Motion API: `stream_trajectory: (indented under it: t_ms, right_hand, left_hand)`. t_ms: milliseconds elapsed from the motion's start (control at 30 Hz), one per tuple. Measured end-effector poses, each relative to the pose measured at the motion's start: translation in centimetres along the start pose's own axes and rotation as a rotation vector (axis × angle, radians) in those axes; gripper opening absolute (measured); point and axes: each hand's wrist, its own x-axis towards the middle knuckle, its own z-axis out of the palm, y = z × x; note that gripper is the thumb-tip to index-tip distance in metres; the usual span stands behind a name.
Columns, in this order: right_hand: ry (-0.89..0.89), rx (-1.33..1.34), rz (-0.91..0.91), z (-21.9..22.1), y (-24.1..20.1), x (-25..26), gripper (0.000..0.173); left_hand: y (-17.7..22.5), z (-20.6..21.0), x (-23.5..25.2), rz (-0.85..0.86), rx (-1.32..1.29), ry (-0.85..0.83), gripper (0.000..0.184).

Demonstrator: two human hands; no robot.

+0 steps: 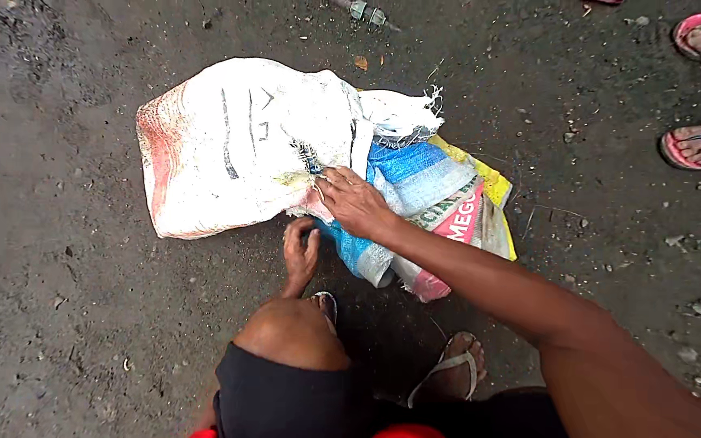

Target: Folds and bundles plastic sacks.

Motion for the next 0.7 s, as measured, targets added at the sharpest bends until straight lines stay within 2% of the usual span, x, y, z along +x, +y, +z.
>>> stream_trajectory:
  t_ms: [100, 167, 300, 367, 433, 533, 633, 700]
  right_hand:
    - [-0.076, -0.082, 0.047, 0.3, 0.4, 0.4, 0.096]
    - [-0.104, -0.118, 0.068, 0.3, -0.2, 0.4, 0.108]
    - [-0.177, -0.130, 0.098, -1.1, -0.3, 0.7, 0.107]
    - [-0.152, -0.070, 0.084, -2.3, 1.9, 0.8, 0.101]
    - [-0.040, 0.031, 0.016, -3.1, 6.1, 0.6, 0.091]
    - [0.012, 0.174, -0.015, -4.7, 14.0, 0.1, 0.087]
    - [-0.108, 0.141, 0.092, -7.5, 20.4, 0.1, 0.091]
    - [-0.269, 0.013, 0.183, -10.8, 22.4, 0.7, 0.077]
  left_hand:
    - [-3.2, -2.0, 2.0, -0.412, -0.195, 0.226, 0.045]
    - [-4.6, -2.2, 5.6, -0.493, -0.393, 0.282, 0.044]
    - [-4.1, -1.4, 10.1, -0.460, -0.691, 0.159, 0.032]
    - [-2.7, -1.4, 11.3, -0.423, -0.776, 0.159, 0.027]
    - [-0.9, -1.5, 12.9, -0.438, -0.811, 0.159, 0.026]
    - [2.3, -0.9, 16.1, -0.386, -0.659, 0.101, 0.031]
    - [7.4, 0.1, 20.8, -0.202, -0.324, -0.052, 0.037]
    - [11.5, 0.3, 23.7, -0.077, -0.128, -0.189, 0.037]
